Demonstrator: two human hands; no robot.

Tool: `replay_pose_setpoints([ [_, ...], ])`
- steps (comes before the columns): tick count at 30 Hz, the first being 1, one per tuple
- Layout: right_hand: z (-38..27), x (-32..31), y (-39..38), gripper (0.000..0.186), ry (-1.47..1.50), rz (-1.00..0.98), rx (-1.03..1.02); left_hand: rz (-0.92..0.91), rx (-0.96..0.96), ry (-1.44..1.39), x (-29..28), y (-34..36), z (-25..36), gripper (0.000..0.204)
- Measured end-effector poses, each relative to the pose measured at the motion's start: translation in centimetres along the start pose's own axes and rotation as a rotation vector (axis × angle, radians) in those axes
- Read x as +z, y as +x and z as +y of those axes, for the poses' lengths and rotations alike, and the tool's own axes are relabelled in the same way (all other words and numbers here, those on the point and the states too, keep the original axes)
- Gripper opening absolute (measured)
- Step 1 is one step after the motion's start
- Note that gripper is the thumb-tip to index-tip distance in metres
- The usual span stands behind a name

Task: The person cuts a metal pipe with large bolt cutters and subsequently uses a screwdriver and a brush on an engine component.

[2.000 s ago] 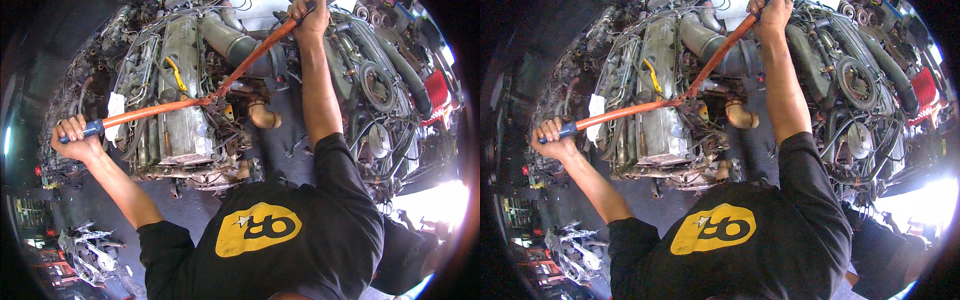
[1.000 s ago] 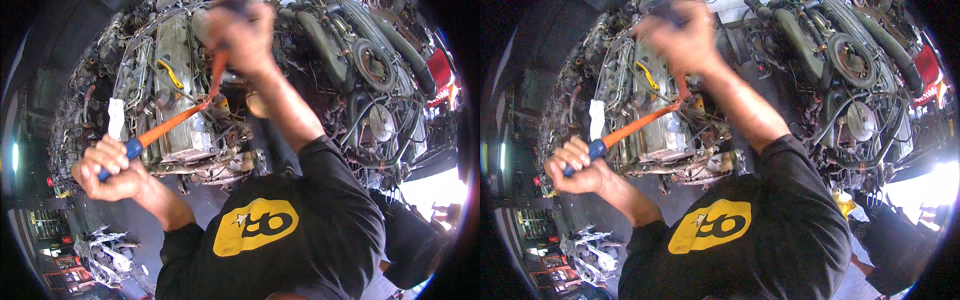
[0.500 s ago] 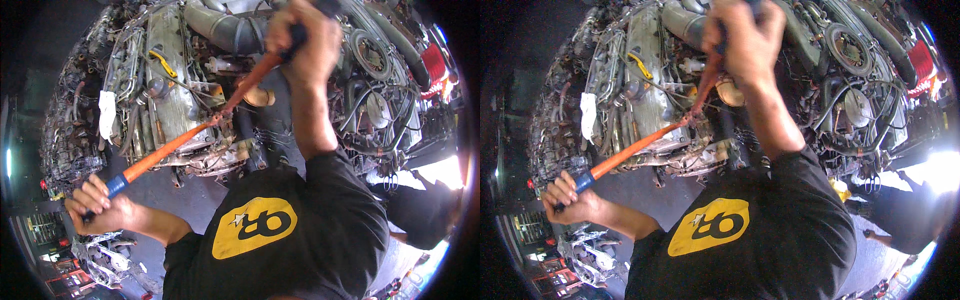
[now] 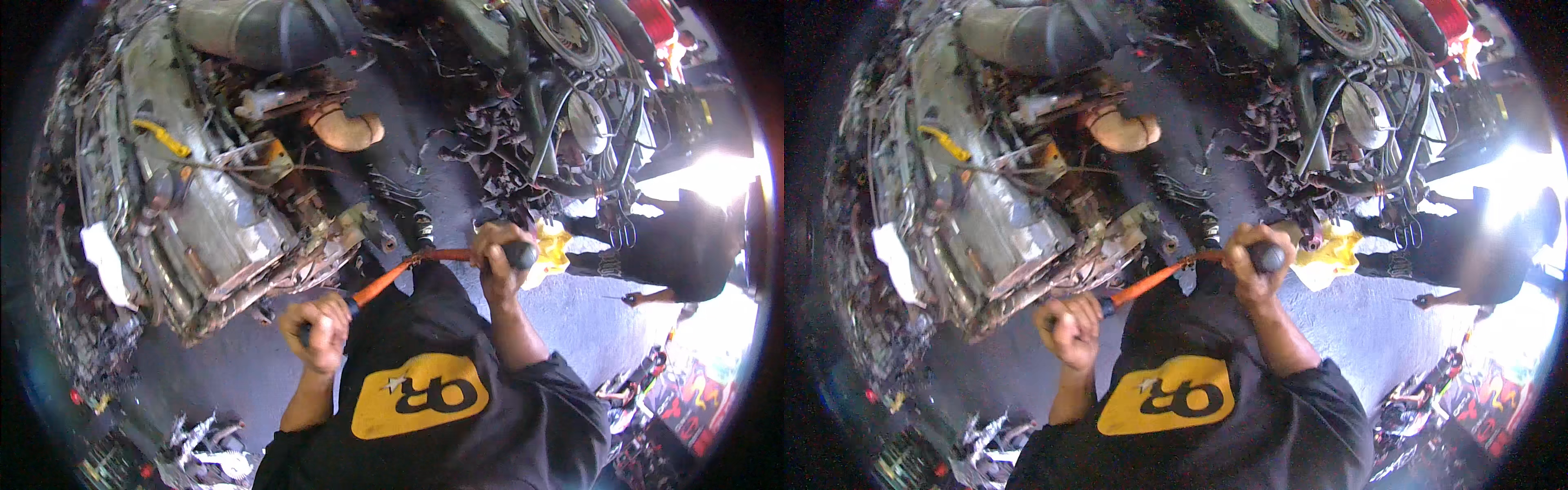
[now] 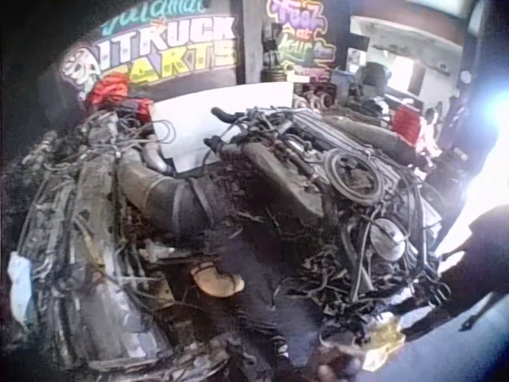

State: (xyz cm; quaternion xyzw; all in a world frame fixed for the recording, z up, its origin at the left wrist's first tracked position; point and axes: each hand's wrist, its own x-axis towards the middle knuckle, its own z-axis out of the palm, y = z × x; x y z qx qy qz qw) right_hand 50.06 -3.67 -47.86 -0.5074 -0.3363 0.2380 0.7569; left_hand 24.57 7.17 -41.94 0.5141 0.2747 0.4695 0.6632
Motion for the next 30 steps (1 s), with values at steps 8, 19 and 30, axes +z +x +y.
replay_pose_setpoints([
  [8,12.8,-10.0,-4.4,0.03,-0.182,0.374,0.384,-0.36,-0.217,0.272,0.7,-6.0,-17.8,0.016],
  [19,41.6,-12.2,-5.5,0.039,-1.45,-0.347,0.359,-0.705,-0.255,0.363,-1.6,-15.8,-48.3,0.026],
  [30,79.0,-21.3,-20.3,0.032,-2.351,-1.125,0.774,-1.14,-0.312,0.33,-7.2,-16.7,-53.1,0.022],
])
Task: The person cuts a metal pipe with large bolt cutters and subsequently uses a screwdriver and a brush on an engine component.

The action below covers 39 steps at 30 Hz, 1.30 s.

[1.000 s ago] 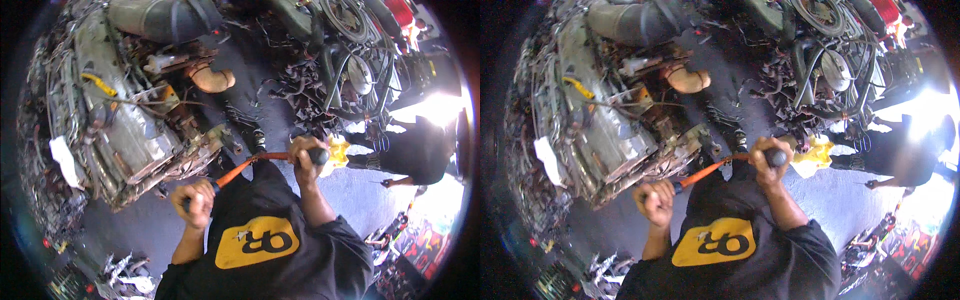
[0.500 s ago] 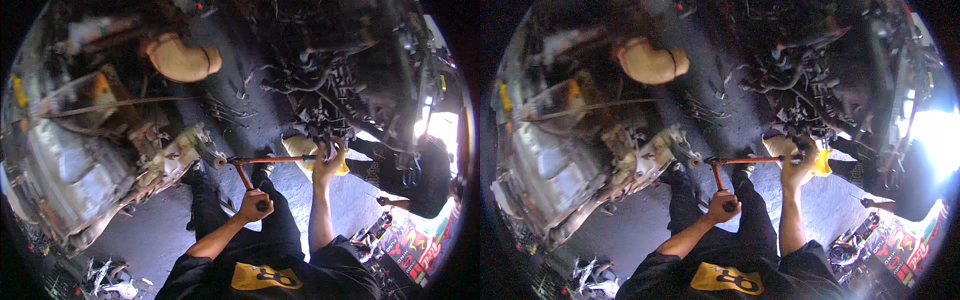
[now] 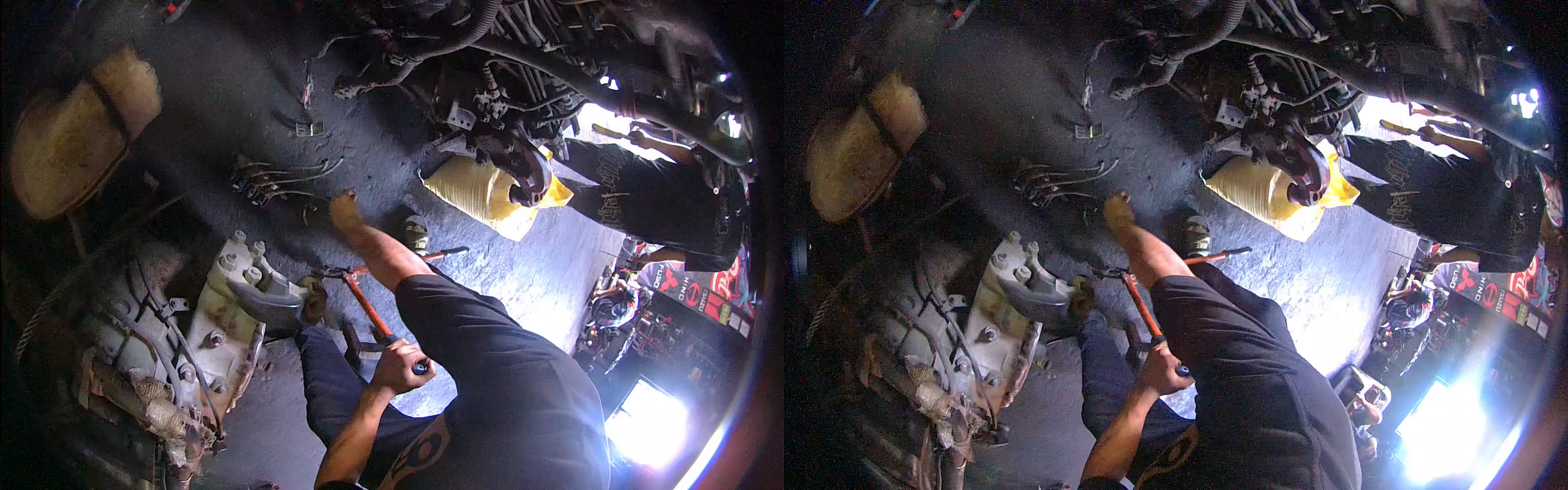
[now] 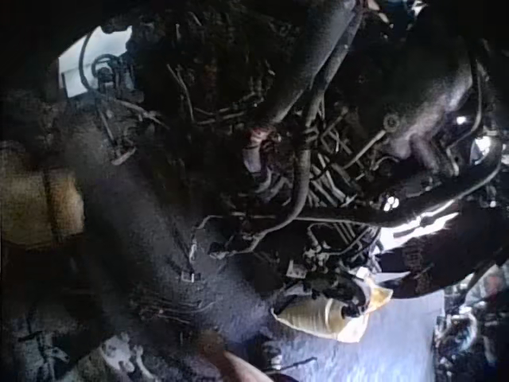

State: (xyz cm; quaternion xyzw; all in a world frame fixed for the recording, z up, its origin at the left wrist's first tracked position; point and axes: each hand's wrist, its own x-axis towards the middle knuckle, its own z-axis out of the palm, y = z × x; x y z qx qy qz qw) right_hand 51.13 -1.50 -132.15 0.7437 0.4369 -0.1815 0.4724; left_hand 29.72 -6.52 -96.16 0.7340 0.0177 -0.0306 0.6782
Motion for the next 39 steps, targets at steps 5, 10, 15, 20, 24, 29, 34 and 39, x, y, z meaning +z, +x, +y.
replay_pose_setpoints([
  [5,7.3,-12.0,-9.1,0.032,0.781,0.05,-0.534,0.159,-0.072,0.043,2.9,-1.6,-1.4,0.02],
  [10,16.6,-18.4,-17.2,0.054,1.159,0.159,-0.335,0.254,-0.168,-0.104,-0.4,-1.0,2.9,0.018],
  [15,28.5,-14.0,-31.0,0.057,1.335,0.125,-0.191,0.06,-0.111,0.024,3.1,-1.2,15.1,0.031],
  [20,34.7,-4.8,-46.4,0.054,1.552,0.214,0.213,0.012,-0.119,0.074,2.3,-1.7,22.6,0.035],
  [24,41.9,0.8,-53.6,0.055,1.613,0.244,0.463,-0.074,-0.148,0.12,-0.6,-0.9,25.3,0.039],
  [29,54.8,7.1,-56.5,0.056,1.728,0.413,0.766,-0.103,-0.215,0.135,-1.3,0.5,25.8,0.039],
  [34,65.4,12.6,-59.9,0.057,1.669,0.494,0.838,-0.089,-0.285,0.181,2.3,2.5,29.6,0.036],
  [39,74.2,17.8,-63.0,0.061,1.647,0.569,0.984,0.022,-0.342,0.162,3.1,4.2,29.7,0.039],
])
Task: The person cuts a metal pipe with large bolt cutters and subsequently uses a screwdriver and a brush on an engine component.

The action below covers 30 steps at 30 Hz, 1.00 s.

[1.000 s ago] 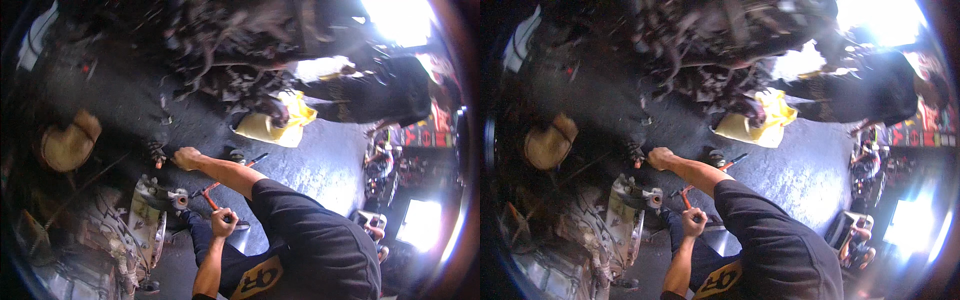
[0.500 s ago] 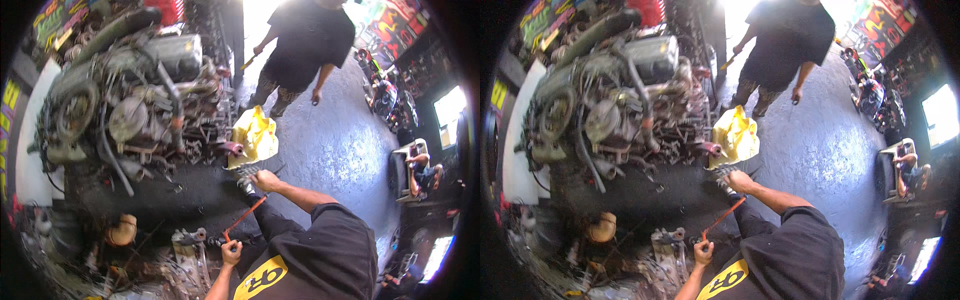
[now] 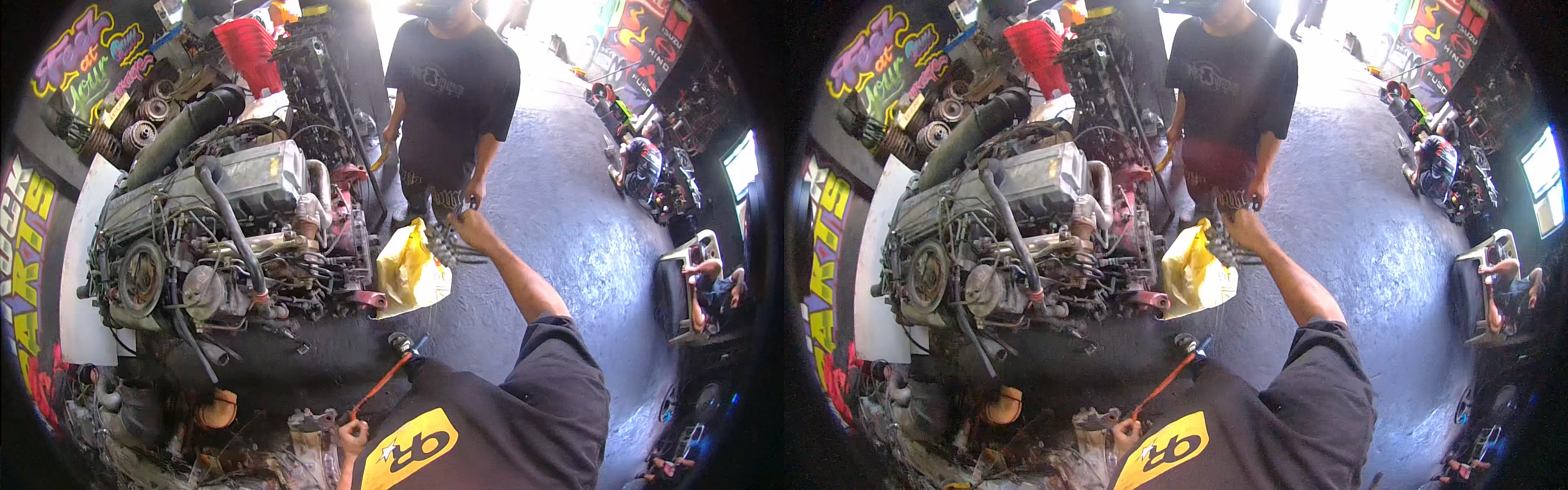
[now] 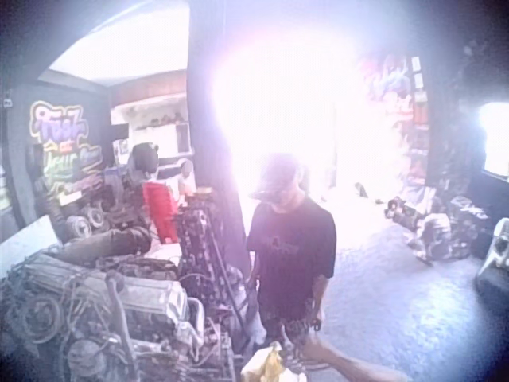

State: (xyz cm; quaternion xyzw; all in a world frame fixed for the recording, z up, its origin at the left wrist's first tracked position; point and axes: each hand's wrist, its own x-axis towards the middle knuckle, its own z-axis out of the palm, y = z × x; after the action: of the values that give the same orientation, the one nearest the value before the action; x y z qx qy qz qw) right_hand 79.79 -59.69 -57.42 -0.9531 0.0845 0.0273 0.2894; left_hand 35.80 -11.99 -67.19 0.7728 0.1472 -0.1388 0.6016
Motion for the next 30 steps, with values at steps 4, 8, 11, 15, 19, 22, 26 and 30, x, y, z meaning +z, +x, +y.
replay_pose_setpoints([
  [4,-0.4,-2.3,4.0,0.066,0.039,-0.02,0.025,0.13,0.018,0.014,0.5,0.7,3.4,0.039],
  [8,0.2,-1.2,5.7,0.067,0.102,-0.02,0.021,0.177,-0.041,-0.054,1.2,1.3,5.1,0.044],
  [11,1.0,1.6,7.8,0.066,0.13,-0.014,0.086,0.218,-0.062,-0.061,2.3,0.6,5.6,0.046],
  [15,-1.5,5.0,9.9,0.069,0.21,-0.01,0.147,0.262,-0.082,-0.191,2.8,0.1,5.4,0.049],
  [19,-2.1,7.8,12.4,0.073,0.24,-0.097,0.142,0.243,-0.057,-0.275,2.3,0.0,4.6,0.05],
  [22,1.2,9.7,13.6,0.067,0.305,-0.027,0.126,0.292,-0.059,-0.241,3.4,-0.4,4.0,0.048],
  [26,-0.5,6.3,10.4,0.055,0.434,-0.215,0.294,0.34,-0.076,-0.109,5.6,-1.3,4.7,0.045],
  [30,-0.4,6.5,9.9,0.044,0.471,-0.275,0.373,0.358,-0.12,-0.079,6.9,-1.1,6.8,0.045],
])
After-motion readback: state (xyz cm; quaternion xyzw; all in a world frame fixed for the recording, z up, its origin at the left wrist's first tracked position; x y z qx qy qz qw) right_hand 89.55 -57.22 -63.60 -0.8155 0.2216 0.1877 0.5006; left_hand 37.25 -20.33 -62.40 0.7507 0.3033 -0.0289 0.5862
